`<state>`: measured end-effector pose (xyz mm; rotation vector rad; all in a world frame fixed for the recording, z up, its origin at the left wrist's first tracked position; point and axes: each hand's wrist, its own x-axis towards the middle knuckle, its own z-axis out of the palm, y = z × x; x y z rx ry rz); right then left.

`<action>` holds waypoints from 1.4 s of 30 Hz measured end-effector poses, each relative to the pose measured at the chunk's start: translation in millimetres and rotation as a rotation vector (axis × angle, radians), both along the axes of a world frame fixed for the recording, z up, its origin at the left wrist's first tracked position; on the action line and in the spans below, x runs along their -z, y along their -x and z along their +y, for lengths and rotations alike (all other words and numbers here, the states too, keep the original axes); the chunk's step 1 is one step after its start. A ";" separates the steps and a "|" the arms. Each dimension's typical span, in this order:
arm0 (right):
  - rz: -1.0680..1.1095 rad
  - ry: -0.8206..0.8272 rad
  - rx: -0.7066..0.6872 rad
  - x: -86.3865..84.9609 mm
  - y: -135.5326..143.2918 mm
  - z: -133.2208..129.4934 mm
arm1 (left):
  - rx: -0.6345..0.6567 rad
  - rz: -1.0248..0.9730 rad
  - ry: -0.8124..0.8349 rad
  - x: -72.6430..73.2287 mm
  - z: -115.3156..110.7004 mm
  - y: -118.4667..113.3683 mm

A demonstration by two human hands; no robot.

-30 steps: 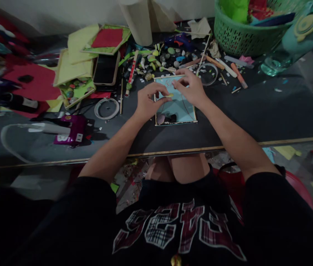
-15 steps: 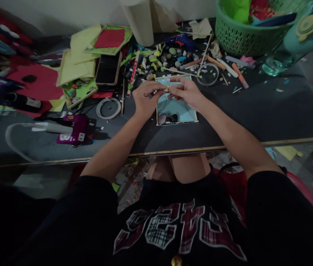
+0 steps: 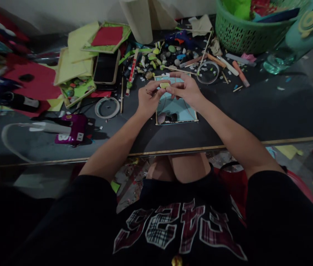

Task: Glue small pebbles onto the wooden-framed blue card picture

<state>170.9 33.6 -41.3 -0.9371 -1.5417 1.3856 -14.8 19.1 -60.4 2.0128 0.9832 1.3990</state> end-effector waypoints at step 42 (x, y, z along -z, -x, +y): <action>-0.504 -0.795 0.014 0.7 -8.4 -2.5 | 0.245 -0.082 0.140 0.2 4.2 -7.3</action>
